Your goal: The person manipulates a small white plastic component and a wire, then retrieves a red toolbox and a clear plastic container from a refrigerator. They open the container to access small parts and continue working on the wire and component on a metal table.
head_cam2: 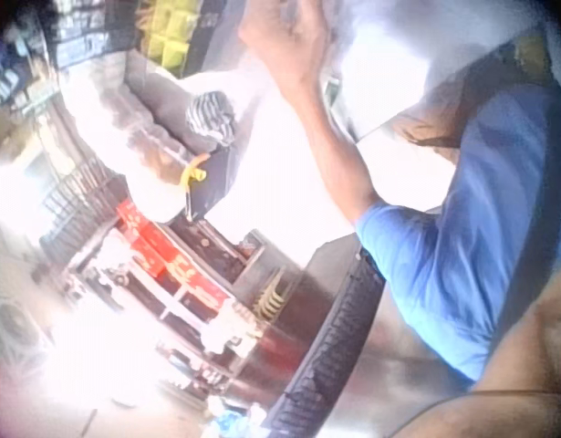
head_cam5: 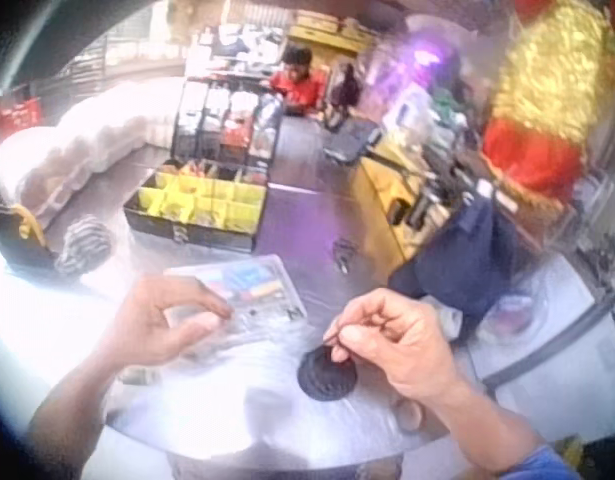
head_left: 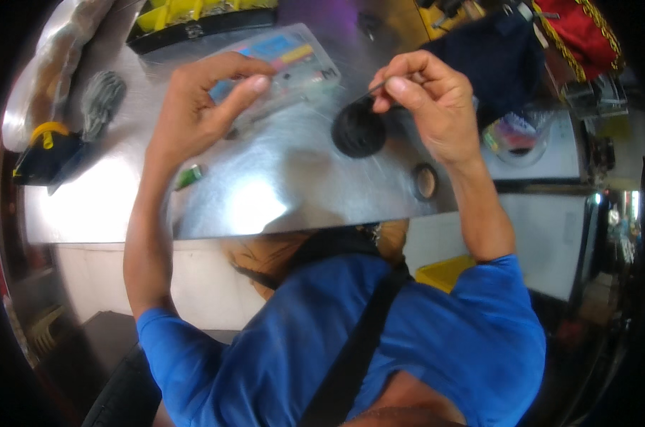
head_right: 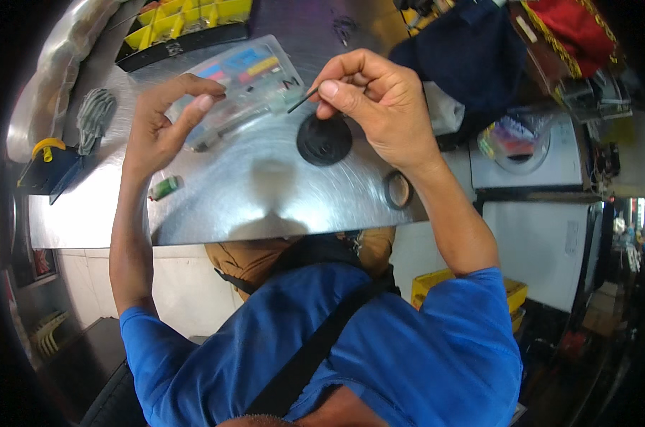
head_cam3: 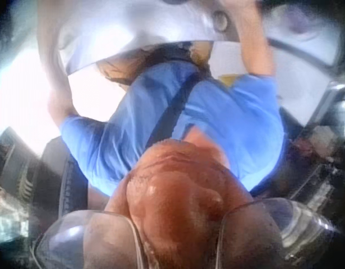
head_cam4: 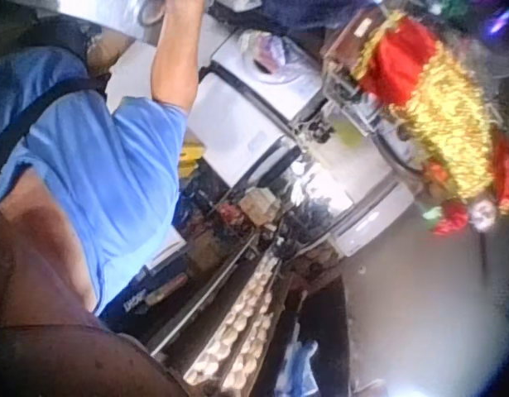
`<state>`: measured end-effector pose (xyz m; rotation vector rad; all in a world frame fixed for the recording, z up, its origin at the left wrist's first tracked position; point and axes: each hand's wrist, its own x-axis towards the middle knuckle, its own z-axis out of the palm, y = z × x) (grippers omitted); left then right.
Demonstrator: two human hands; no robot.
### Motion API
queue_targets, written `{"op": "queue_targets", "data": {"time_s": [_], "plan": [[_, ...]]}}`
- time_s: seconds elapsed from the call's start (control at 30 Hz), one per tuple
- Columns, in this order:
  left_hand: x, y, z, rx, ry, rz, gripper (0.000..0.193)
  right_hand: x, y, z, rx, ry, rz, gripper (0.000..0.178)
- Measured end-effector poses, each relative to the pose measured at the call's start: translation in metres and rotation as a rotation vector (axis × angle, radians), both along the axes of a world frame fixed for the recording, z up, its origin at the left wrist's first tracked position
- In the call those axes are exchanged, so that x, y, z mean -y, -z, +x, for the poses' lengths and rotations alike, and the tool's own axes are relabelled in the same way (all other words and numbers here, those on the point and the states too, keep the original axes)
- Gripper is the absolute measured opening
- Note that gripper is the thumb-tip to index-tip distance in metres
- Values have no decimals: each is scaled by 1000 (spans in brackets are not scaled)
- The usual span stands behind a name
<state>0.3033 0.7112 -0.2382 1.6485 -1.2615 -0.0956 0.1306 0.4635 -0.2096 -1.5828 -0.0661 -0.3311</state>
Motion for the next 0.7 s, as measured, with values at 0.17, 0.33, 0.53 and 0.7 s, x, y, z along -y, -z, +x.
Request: {"op": "queue_targets", "data": {"time_s": [0.17, 0.33, 0.53, 0.7], "plan": [[54, -22, -101, -128, 64, 15, 18, 9, -2, -47, 36, 58, -333, 12], [79, -3, -134, -357, 90, 56, 14, 13, 5, -73, 76, 118, -373, 13], [79, 40, -197, -658, 194, 155, 10, 61, 43, -124, 44, 545, -750, 13], [79, 57, -243, -827, 618, 210, 11, 161, 137, -178, -317, 712, -256, 37]]}}
